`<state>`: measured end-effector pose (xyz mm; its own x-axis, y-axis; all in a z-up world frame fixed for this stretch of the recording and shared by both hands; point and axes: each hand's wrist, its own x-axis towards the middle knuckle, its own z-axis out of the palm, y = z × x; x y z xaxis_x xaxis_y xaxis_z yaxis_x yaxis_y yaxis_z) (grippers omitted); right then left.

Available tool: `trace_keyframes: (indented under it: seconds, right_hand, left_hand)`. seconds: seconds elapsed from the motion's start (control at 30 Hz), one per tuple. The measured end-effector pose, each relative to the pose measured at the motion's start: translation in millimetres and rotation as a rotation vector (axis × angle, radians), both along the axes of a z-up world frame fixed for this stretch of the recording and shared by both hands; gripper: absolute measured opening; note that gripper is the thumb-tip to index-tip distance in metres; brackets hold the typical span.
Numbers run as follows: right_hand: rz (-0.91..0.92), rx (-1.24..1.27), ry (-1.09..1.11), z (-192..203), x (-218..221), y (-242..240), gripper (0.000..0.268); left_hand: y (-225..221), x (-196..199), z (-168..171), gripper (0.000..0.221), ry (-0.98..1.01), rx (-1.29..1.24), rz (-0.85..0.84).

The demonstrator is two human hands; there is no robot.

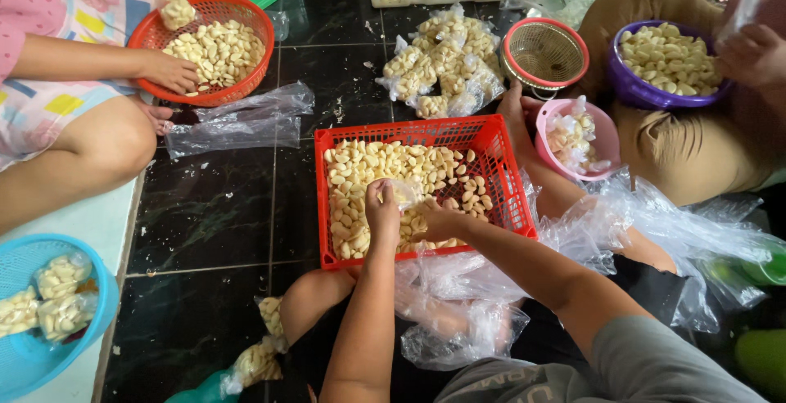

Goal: The person places garlic cloves into small plastic bags and seals them by hand while sitting on the floor.

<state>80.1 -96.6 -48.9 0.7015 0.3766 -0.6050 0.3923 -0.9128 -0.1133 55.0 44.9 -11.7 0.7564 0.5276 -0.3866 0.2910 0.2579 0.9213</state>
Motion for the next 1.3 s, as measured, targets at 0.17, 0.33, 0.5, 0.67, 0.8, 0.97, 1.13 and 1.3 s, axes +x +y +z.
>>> trace_keyframes:
  seconds: [0.17, 0.33, 0.5, 0.67, 0.8, 0.97, 1.13, 1.3]
  right_hand:
    - [0.157, -0.028, -0.033, -42, 11, -27, 0.071]
    - [-0.034, 0.03, -0.014, -77, 7, -24, 0.071]
    - [-0.035, 0.156, 0.075, -55, 12, -42, 0.066]
    - [-0.014, 0.109, -0.011, -37, -3, -36, 0.029]
    - [-0.024, 0.205, 0.018, -44, 12, -51, 0.025]
    - [-0.032, 0.332, -0.005, -12, 29, -57, 0.034]
    - [-0.375, 0.67, 0.121, 96, 19, -13, 0.038]
    - [-0.211, 0.66, 0.014, 61, 41, 19, 0.036]
  left_hand:
    - [-4, 2, 1, 0.019, -0.031, 0.019, 0.007]
    - [1, 2, -13, 0.02, -0.005, 0.034, -0.003]
    - [0, 4, -16, 0.022, -0.004, 0.051, -0.005]
    - [1, 1, -11, 0.023, 0.005, 0.045, -0.005]
    - [1, 3, -12, 0.023, 0.015, 0.031, -0.015]
    - [2, 5, -12, 0.022, 0.018, 0.047, -0.05]
    - [-2, 15, -46, 0.023, 0.015, 0.058, -0.08]
    - [-5, 18, -52, 0.025, 0.051, -0.105, -0.095]
